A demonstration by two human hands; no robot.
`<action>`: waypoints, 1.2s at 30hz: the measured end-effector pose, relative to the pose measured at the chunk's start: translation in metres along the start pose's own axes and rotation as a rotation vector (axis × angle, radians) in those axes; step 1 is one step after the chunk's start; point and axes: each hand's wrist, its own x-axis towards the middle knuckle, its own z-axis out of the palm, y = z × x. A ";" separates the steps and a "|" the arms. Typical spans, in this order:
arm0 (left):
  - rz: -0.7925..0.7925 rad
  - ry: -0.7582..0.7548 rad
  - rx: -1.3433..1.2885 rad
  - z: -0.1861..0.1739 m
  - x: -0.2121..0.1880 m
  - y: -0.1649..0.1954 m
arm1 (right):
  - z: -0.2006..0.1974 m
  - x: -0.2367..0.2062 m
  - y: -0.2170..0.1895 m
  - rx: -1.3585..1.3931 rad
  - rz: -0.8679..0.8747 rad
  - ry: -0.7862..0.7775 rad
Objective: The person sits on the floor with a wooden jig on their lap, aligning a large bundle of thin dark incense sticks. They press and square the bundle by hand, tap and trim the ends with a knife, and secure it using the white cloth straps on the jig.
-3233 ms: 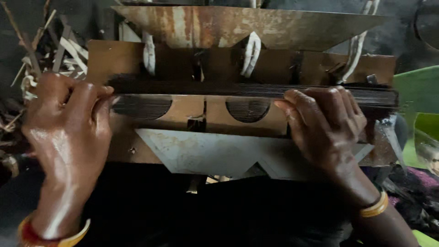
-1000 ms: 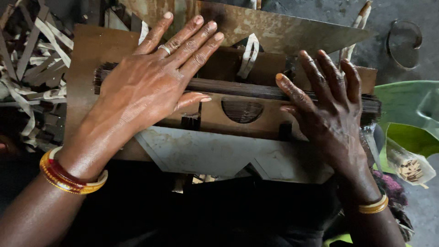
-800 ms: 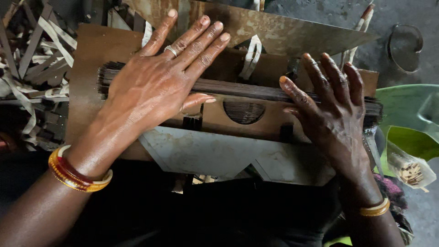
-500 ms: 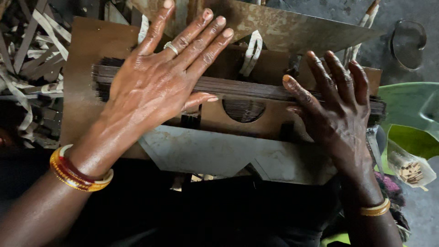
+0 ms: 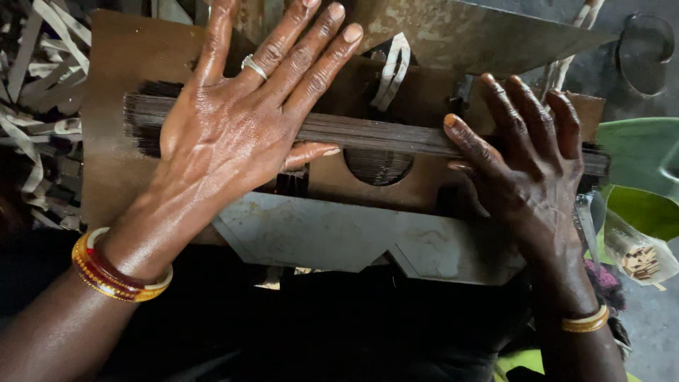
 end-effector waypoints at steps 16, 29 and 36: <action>0.209 0.347 0.235 0.030 -0.026 0.045 | -0.006 -0.034 -0.024 0.071 0.150 0.016; -0.147 -0.090 -0.309 0.050 -0.038 0.099 | -0.011 -0.049 -0.071 0.451 0.334 -0.316; -0.156 -0.087 -0.313 0.051 -0.042 0.101 | -0.007 -0.040 -0.091 0.268 0.292 -0.308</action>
